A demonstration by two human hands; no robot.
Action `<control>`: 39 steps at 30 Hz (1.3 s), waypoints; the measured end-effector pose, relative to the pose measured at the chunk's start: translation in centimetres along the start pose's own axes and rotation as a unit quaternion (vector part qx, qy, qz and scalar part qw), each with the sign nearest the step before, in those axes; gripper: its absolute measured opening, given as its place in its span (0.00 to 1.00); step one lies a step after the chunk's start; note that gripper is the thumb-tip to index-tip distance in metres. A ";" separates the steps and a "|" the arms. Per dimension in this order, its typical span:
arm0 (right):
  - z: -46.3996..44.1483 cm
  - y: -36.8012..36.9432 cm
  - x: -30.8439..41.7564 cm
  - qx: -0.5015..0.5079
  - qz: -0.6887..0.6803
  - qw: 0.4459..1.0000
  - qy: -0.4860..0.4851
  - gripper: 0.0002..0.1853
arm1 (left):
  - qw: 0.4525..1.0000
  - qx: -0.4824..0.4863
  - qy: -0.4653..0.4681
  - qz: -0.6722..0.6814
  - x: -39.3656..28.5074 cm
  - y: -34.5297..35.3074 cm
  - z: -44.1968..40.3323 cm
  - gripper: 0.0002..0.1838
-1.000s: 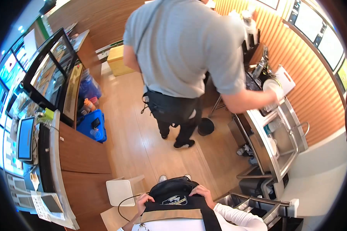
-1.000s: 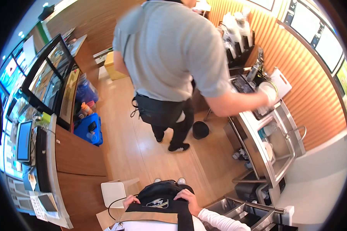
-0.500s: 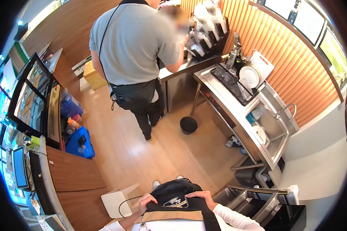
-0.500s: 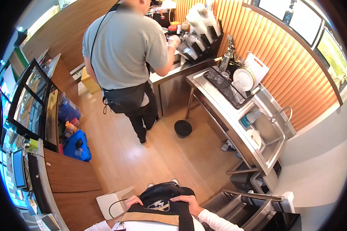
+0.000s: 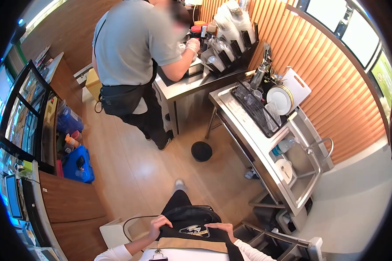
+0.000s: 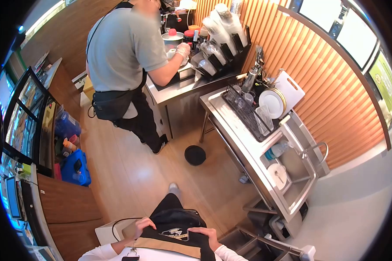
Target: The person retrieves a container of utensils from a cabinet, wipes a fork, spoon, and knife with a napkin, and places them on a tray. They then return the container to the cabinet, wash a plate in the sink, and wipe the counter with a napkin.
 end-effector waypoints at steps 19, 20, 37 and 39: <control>-27.6 -13.3 -0.3 0.044 -0.010 0.999 -0.026 0.12 | 1.000 -0.019 -0.020 0.003 4.9 -3.4 -29.0 0.04; -28.9 -14.1 -0.2 0.053 -0.007 0.998 -0.034 0.13 | 0.999 -0.032 -0.030 0.001 5.2 -3.2 -29.7 0.04; -38.8 -25.2 -2.0 0.225 -0.056 0.971 -0.055 0.18 | 0.975 -0.184 -0.107 -0.059 2.9 2.8 -35.7 0.05; -39.3 -25.3 -2.1 0.222 -0.060 0.972 -0.054 0.18 | 0.977 -0.170 -0.111 -0.067 2.7 3.0 -35.6 0.06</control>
Point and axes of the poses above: each hand's wrist, its own z-axis away from the middle knuckle, its own y-axis out of the palm, x = y × z, the point moved 5 cm from there along -z, towards the middle knuckle, and after that the axes turned 2 degrees about -y, right-handed, at the moved point
